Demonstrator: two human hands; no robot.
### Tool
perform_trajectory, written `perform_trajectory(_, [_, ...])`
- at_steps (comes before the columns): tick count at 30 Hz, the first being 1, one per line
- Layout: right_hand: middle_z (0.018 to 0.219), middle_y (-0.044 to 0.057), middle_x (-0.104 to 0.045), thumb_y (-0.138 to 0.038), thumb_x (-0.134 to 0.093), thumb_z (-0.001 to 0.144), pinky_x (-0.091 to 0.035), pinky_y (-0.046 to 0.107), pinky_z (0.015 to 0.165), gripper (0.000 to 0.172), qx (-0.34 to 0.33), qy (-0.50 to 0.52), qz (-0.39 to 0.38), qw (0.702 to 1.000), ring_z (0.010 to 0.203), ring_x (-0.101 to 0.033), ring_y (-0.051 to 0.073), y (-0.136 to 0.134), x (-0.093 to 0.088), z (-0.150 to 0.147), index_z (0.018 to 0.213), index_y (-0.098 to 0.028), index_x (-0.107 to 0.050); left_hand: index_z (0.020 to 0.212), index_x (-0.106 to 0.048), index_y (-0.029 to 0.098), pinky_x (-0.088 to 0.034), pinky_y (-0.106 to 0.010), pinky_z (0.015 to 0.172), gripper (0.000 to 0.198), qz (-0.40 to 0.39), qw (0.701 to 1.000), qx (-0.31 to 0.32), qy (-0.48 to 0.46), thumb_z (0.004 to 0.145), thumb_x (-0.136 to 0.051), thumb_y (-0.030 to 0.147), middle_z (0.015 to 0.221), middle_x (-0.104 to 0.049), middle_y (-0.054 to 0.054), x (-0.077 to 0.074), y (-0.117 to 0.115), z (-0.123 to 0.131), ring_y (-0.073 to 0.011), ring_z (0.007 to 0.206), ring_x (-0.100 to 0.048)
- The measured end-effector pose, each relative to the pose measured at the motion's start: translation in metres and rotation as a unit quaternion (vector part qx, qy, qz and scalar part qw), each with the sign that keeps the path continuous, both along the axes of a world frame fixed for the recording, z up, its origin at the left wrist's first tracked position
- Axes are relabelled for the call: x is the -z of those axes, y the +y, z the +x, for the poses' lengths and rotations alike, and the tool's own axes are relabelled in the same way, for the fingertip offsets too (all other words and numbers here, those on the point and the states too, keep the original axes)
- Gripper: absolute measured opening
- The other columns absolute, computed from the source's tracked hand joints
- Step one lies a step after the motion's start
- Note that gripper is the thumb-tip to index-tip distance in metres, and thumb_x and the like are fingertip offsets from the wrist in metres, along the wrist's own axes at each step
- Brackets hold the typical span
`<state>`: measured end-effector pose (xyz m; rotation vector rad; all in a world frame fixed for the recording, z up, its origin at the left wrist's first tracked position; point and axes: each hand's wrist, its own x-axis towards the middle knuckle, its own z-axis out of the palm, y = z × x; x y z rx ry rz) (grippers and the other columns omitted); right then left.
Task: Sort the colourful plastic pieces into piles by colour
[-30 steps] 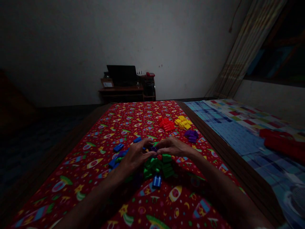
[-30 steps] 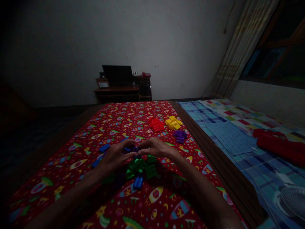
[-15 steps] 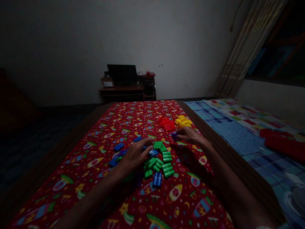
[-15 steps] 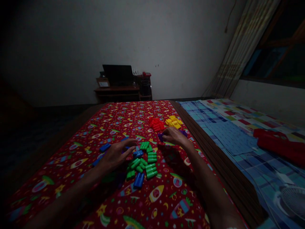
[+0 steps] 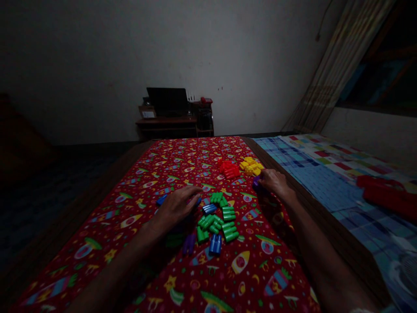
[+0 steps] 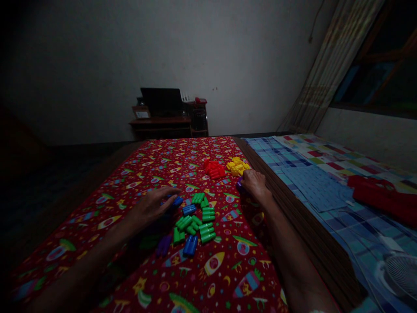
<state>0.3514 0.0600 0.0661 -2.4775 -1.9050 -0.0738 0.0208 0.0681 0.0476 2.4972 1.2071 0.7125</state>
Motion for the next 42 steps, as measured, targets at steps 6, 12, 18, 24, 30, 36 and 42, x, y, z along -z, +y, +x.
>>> perform_trajectory(6, [0.103, 0.012, -0.072, -0.034, -0.047, 0.091, -0.043, 0.026, 0.068, 0.031, -0.039, 0.011, 0.067, 0.997, 0.092, -0.066, 0.023, -0.006, -0.01, -0.017, 0.105, -0.019, -0.07, 0.103, -0.07, 0.021, -0.049, -0.033, 0.089, 0.035, -0.058, 0.994, -0.065, 0.069, 0.077, -0.052, 0.037, 0.108, -0.073, -0.008, -0.001, 0.035, -0.049, -0.0262, 0.101, -0.066])
perform_trajectory(12, [0.097, 0.011, -0.073, -0.035, -0.041, 0.094, -0.038, 0.026, 0.064, 0.034, -0.089, 0.014, 0.064, 0.994, 0.087, -0.067, 0.022, -0.01, -0.012, -0.038, 0.097, -0.02, -0.072, 0.096, -0.072, 0.023, -0.05, -0.028, 0.076, 0.034, -0.134, 0.984, -0.027, 0.11, 0.078, -0.052, 0.043, 0.098, -0.075, -0.007, 0.011, 0.043, -0.056, -0.0246, 0.091, -0.068])
perform_trajectory(18, [0.094, 0.01, -0.073, -0.035, -0.043, 0.094, -0.035, 0.025, 0.062, 0.032, -0.136, 0.009, 0.062, 0.989, 0.083, -0.066, 0.02, -0.007, -0.002, -0.042, 0.098, -0.019, -0.071, 0.09, -0.071, 0.022, -0.048, -0.028, 0.075, 0.029, -0.08, 0.986, -0.003, 0.149, 0.073, -0.063, 0.044, 0.094, -0.073, -0.008, 0.022, 0.028, -0.032, -0.0247, 0.088, -0.067])
perform_trajectory(24, [0.084, 0.011, -0.071, -0.03, -0.045, 0.093, -0.03, 0.025, 0.058, 0.028, -0.191, 0.028, 0.08, 0.978, 0.072, -0.062, 0.018, -0.006, 0.005, -0.048, 0.093, -0.017, -0.07, 0.087, -0.07, 0.022, -0.047, -0.026, 0.069, 0.026, -0.062, 0.984, -0.043, 0.164, 0.073, -0.063, 0.043, 0.087, -0.072, -0.005, 0.008, 0.02, -0.022, -0.0218, 0.079, -0.066])
perform_trajectory(30, [0.08, 0.008, -0.069, -0.031, -0.047, 0.095, -0.037, 0.023, 0.062, 0.028, -0.38, 0.212, 0.112, 0.894, 0.067, -0.059, 0.014, -0.02, 0.024, -0.083, 0.099, -0.014, -0.069, 0.091, -0.07, 0.021, -0.05, -0.03, 0.082, 0.036, -0.104, 0.993, -0.012, -0.052, 0.073, -0.061, 0.05, 0.097, -0.073, -0.004, -0.005, 0.013, -0.004, -0.0224, 0.091, -0.066])
perform_trajectory(36, [0.114, 0.01, -0.066, -0.032, -0.054, 0.092, -0.048, 0.028, 0.076, 0.054, -0.452, 0.367, 0.141, 0.801, 0.084, -0.063, 0.016, -0.031, 0.043, -0.116, 0.142, -0.02, -0.041, 0.093, -0.066, 0.017, -0.052, -0.029, 0.069, 0.044, -0.202, 0.965, 0.044, -0.162, 0.08, -0.051, 0.057, 0.081, -0.071, -0.003, 0.008, 0.012, 0.003, -0.0191, 0.073, -0.065])
perform_trajectory(42, [0.111, 0.01, -0.069, -0.022, -0.055, 0.089, -0.049, 0.027, 0.077, 0.039, -0.436, 0.392, 0.171, 0.792, 0.09, -0.066, 0.017, -0.03, 0.044, -0.121, 0.128, -0.018, -0.055, 0.076, -0.062, 0.016, -0.047, -0.025, 0.055, 0.05, -0.266, 0.952, 0.085, -0.128, 0.085, -0.042, 0.061, 0.063, -0.063, 0.0, 0.014, 0.001, 0.012, -0.0149, 0.056, -0.058])
